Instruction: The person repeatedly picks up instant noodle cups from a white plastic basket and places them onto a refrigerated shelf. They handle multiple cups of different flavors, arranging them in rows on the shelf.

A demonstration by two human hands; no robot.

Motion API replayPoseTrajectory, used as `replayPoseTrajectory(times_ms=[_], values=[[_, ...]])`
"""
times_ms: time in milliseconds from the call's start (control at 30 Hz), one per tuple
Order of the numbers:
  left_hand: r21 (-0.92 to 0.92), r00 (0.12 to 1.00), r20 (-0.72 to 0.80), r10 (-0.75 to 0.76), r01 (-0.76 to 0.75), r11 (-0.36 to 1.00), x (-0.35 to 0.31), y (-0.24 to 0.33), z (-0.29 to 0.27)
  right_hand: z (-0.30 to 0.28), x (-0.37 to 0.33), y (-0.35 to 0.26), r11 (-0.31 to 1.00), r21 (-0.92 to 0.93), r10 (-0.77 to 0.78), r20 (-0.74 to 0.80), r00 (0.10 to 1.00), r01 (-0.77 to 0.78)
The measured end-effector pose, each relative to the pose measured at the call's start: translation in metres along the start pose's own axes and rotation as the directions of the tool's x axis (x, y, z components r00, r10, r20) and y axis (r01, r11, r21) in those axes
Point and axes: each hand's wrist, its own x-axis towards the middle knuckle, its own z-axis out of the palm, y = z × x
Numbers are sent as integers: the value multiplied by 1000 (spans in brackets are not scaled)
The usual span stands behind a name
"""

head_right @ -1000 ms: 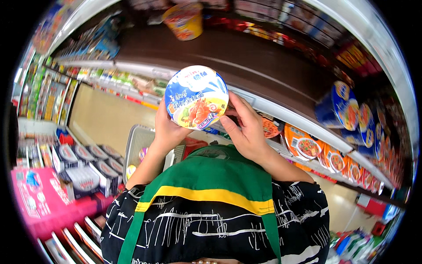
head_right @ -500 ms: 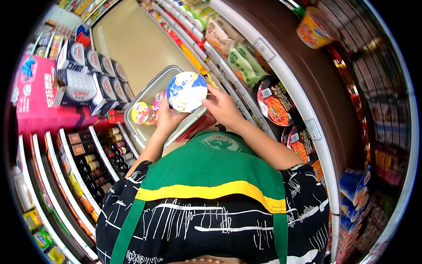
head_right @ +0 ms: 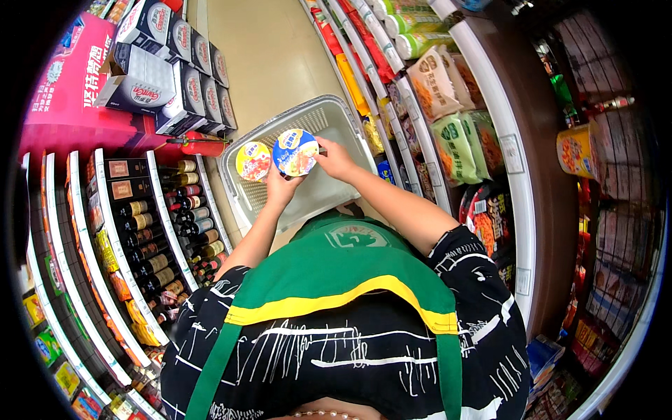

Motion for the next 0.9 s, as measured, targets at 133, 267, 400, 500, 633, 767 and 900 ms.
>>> replayPoseTrajectory(times_ms=[133,267,400,500,633,767,900], values=[[17,999,-27,-45,45,999,8,-22,5,8,29,24,995,-103,2,-3,1000,-3],[8,995,-31,-96,96,995,11,-46,9,17,51,38,992,-128,-19,-46,999,13],[72,982,-19,-190,191,979,16,-51,7,21,62,40,958,-261,113,-30,993,-117],[44,983,2,-183,183,982,15,-45,4,21,66,38,968,-232,107,19,994,-100],[-37,983,40,-179,181,983,8,-56,-4,22,47,24,949,-261,158,-99,983,-178],[26,957,92,-275,274,961,-2,-86,-19,2,18,19,955,-254,125,-126,984,-154],[225,812,297,-502,451,864,1,-67,-43,-26,-25,18,994,-38,96,-168,981,-103]])
